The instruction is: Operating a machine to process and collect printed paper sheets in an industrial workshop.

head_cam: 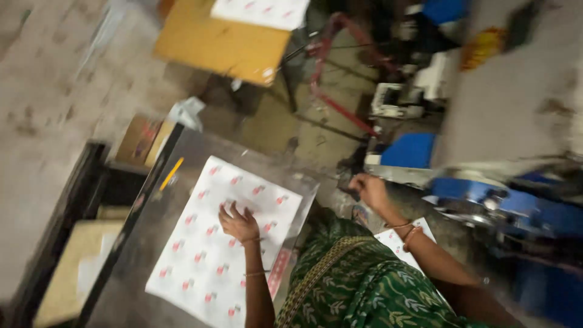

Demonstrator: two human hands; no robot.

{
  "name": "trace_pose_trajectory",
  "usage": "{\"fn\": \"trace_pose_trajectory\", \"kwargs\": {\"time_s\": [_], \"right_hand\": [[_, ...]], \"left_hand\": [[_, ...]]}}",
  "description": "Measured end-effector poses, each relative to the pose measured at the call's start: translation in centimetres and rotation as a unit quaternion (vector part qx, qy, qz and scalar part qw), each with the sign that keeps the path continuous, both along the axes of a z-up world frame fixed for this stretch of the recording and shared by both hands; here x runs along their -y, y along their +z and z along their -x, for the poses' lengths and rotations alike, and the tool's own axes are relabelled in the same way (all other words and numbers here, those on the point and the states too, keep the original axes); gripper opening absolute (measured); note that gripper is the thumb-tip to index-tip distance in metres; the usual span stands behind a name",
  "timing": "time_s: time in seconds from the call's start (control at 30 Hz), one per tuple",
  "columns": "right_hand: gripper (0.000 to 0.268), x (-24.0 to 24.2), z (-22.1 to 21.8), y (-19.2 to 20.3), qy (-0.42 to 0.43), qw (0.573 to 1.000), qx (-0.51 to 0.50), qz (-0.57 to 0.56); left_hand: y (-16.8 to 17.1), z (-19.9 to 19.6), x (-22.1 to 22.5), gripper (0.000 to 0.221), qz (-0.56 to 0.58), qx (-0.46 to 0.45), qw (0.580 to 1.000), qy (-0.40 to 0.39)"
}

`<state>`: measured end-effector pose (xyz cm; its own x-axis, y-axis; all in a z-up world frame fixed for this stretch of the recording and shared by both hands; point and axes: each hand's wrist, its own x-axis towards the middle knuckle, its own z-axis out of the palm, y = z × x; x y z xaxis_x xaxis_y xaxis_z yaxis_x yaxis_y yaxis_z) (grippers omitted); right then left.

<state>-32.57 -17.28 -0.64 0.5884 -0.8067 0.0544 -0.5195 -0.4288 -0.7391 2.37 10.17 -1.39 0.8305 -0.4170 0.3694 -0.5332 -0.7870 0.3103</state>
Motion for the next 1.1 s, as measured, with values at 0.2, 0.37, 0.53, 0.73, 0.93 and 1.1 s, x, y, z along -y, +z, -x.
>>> {"fn": "trace_pose_trajectory", "kwargs": {"time_s": [0.2,0.37,0.53,0.73,0.93,1.1], "right_hand": [[0.029,10.7,16.1,19.0,-0.263,0.943,0.196,0.049],[0.058,21.9,25.7,19.8,-0.372,0.867,0.298,0.146],[0.125,37.3,19.5,2.5,-0.378,0.899,-0.21,-0.073],[0.056,17.3,-2.9,10.8,-0.049,0.985,-0.052,0.158],[0.039,6.8,-7.9,15.6,0.083,0.981,0.175,-0.019],[0.044,14.6,-5.8,16.6,-0.05,0.989,0.078,0.119]], "left_hand": [[1.1,3.2,7.7,0.048,0.079,-0.05,0.99,-0.104],[3.4,5.7,11.4,0.044,0.121,-0.106,0.982,-0.095],[2.9,9.0,13.5,0.039,0.123,-0.112,0.974,-0.156],[-2.9,10.3,19.9,0.047,0.311,-0.466,0.8,-0.217],[0.1,9.4,24.9,0.039,0.416,-0.455,0.774,-0.143],[-1.1,5.2,16.0,0.038,0.435,-0.417,0.776,-0.185]]}}
